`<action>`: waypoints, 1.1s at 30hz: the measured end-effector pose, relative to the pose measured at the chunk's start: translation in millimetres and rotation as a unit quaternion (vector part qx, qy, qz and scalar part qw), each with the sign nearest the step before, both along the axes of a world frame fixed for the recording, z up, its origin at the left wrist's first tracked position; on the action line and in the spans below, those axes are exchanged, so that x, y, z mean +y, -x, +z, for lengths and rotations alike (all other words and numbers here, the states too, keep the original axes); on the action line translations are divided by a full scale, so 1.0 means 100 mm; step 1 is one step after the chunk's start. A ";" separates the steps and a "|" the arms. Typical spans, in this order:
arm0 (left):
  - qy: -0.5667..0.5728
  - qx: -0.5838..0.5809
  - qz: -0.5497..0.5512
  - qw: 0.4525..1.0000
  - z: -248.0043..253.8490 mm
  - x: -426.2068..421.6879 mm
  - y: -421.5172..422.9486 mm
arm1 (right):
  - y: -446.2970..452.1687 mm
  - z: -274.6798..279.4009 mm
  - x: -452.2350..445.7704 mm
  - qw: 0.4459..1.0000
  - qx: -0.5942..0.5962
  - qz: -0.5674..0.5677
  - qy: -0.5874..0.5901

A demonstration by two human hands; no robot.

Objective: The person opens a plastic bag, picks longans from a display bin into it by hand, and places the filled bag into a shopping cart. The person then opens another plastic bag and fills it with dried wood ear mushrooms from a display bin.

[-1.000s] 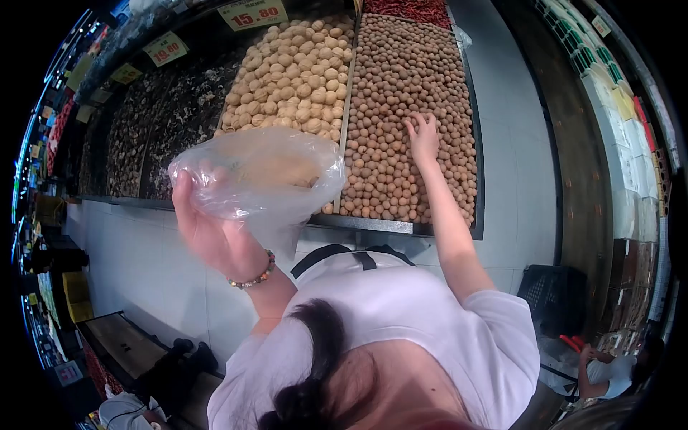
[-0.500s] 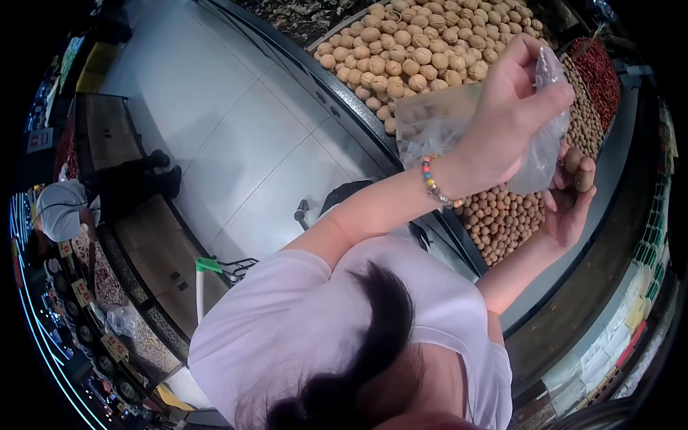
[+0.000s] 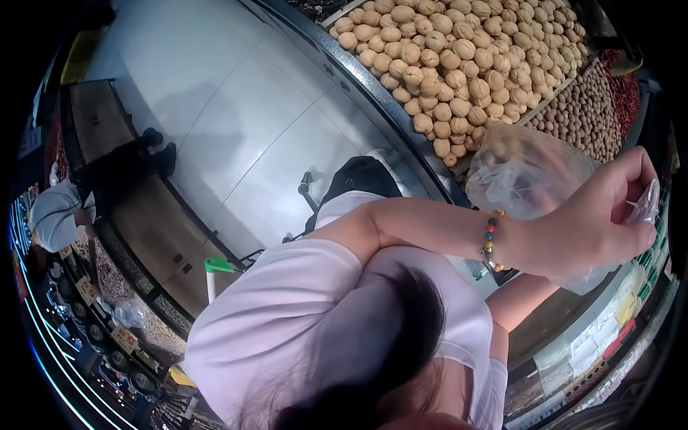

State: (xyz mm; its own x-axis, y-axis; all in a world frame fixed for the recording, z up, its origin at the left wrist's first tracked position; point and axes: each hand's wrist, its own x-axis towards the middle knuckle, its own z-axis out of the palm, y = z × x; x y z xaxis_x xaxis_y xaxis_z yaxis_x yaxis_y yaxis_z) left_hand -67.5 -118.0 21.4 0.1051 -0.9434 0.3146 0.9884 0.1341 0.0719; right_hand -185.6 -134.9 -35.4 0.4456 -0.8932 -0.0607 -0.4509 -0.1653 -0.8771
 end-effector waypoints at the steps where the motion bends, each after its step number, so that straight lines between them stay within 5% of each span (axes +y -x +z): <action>1: -0.008 0.010 -0.010 1.000 -0.02 -0.01 -0.09 | -0.01 0.07 0.02 0.998 0.053 0.021 0.031; 4: -0.011 0.015 -0.053 0.998 -0.03 -0.07 -0.37 | 0.00 0.41 0.21 0.989 0.083 0.010 0.122; 8: 0.087 -0.010 -0.061 0.994 -0.20 -0.14 -0.78 | 0.16 0.43 0.41 0.939 -0.048 -0.240 0.243; 11: 0.179 -0.026 -0.164 0.970 -0.38 -0.15 -1.23 | 0.68 -0.22 0.29 0.907 0.018 -0.392 0.154; 14: 0.170 -0.019 -0.169 0.971 -0.33 -0.11 -1.54 | 1.07 -1.36 0.25 0.900 0.181 -0.384 0.102; 16: -0.005 -0.143 0.070 0.987 -0.23 0.16 -1.63 | 0.97 -1.86 0.20 0.877 0.262 -0.385 0.120; 18: -0.021 -0.277 0.329 0.903 -0.33 0.24 -1.81 | 0.70 -1.84 0.11 0.840 0.335 -0.408 0.125; 19: 0.067 -0.322 0.368 0.870 -0.34 0.24 -1.98 | 0.64 -1.85 0.08 0.823 0.361 -0.423 0.118; 25: -0.025 -0.128 0.043 0.990 0.04 0.53 -2.30 | 0.70 -2.05 -0.06 0.791 0.384 -0.448 0.162; 28: 0.022 -0.133 -0.115 0.984 0.01 0.56 -2.74 | 0.77 -2.07 -0.10 0.787 0.397 -0.425 0.206; 33: 0.032 -0.148 -0.087 0.985 0.05 0.82 -3.23 | 0.92 -2.13 -0.19 0.776 0.378 -0.430 0.265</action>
